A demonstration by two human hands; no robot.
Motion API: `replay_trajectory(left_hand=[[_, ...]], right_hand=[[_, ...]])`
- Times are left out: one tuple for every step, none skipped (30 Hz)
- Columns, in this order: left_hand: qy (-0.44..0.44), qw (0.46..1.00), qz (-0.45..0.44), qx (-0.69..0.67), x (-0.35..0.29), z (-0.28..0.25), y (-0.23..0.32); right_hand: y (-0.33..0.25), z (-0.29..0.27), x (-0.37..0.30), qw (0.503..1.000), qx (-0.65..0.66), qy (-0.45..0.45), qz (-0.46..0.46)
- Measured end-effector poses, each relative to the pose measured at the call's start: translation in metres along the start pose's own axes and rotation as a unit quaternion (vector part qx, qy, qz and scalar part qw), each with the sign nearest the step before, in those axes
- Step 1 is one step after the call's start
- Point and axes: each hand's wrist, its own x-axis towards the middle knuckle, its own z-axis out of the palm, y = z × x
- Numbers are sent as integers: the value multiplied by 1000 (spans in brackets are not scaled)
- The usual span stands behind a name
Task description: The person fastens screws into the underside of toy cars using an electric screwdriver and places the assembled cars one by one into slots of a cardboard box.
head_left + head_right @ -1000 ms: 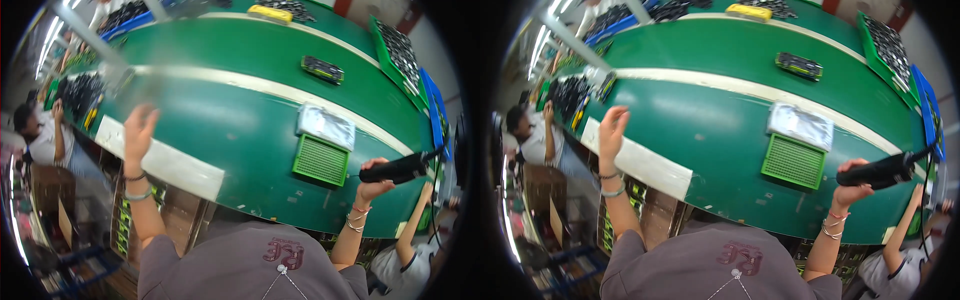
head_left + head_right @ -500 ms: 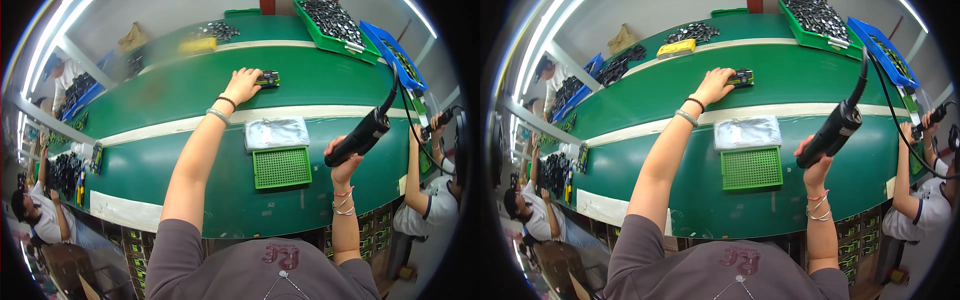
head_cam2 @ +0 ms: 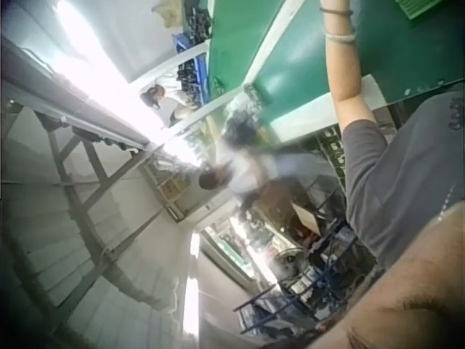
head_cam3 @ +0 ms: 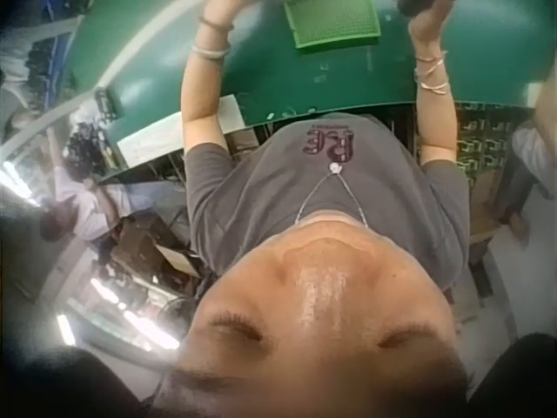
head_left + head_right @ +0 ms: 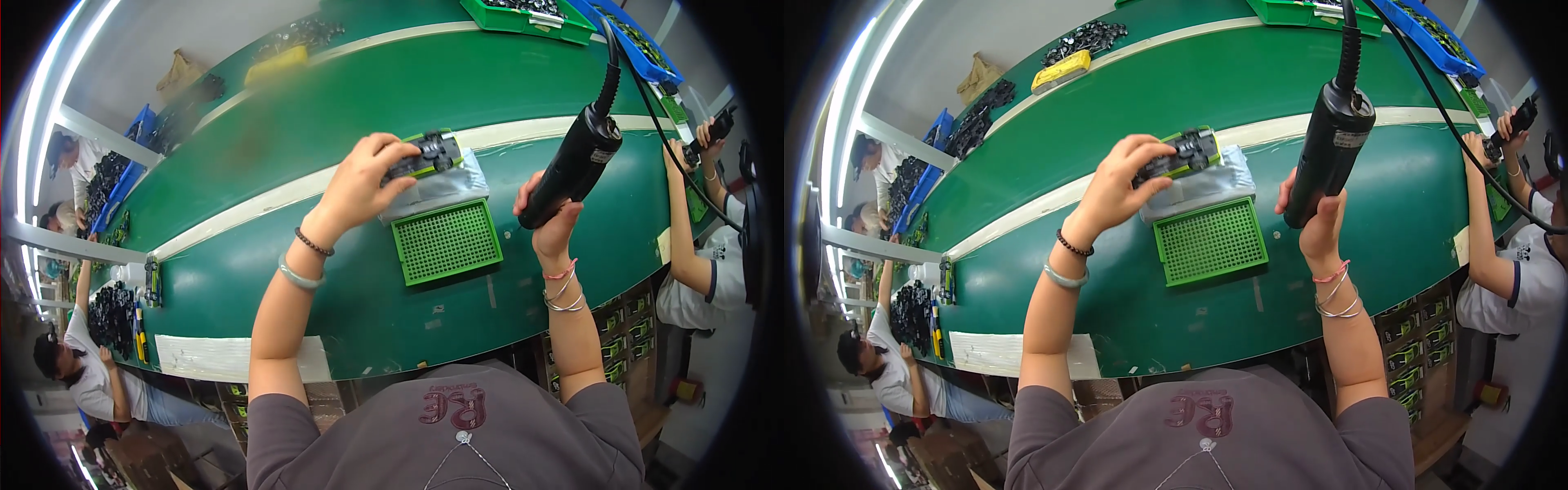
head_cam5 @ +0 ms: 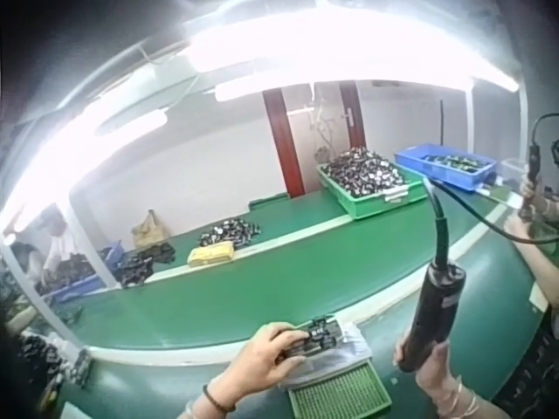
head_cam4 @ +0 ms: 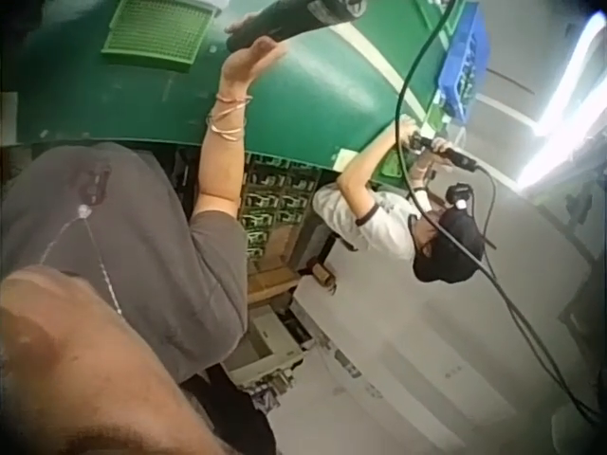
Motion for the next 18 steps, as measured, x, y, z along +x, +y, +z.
replay_trajectory(left_hand=[[-20,1000,-2,1,-4,2,4],[-11,1000,20,17,-9,8,3],[-26,998,31,44,-13,12,2],[-15,998,28,55,-16,18,1],[-4,997,25,67,-18,23,1],[-4,998,25,61,-19,25,0],[-1,998,32,59,-19,26,-2],[1,998,39,57,-19,27,-5],[2,998,37,51,-21,28,-7],[11,997,44,58,-22,29,-9],[19,996,51,64,-23,30,-11],[17,997,57,55,-22,30,-12],[24,996,60,56,-21,30,-12],[24,996,58,65,-23,30,-13],[24,995,59,74,-23,31,-14],[24,995,58,71,-23,31,-14],[27,993,65,91,-23,31,-13],[31,991,72,113,-23,31,-13]], right_hand=[[0,1,0,1000,2,0,-1],[0,2,-1,1000,4,-1,-2],[0,3,-2,1000,0,-1,-2],[0,5,-2,1000,-7,12,2],[0,6,-3,1000,-14,25,6],[0,6,-3,999,-19,25,8],[-1,6,-3,1000,-6,24,7],[-2,6,-3,1000,7,23,7],[-3,8,-3,1000,2,22,11],[-5,10,-3,999,21,33,-4],[-7,13,-2,998,40,45,-19],[-13,18,-3,998,33,47,-12],[-21,27,0,996,68,45,-25],[-26,37,3,993,103,43,-38],[-28,47,5,993,100,43,-35],[-29,58,7,991,127,18,-29],[-28,68,8,988,155,-7,-23],[-26,76,8,990,139,-5,4]])
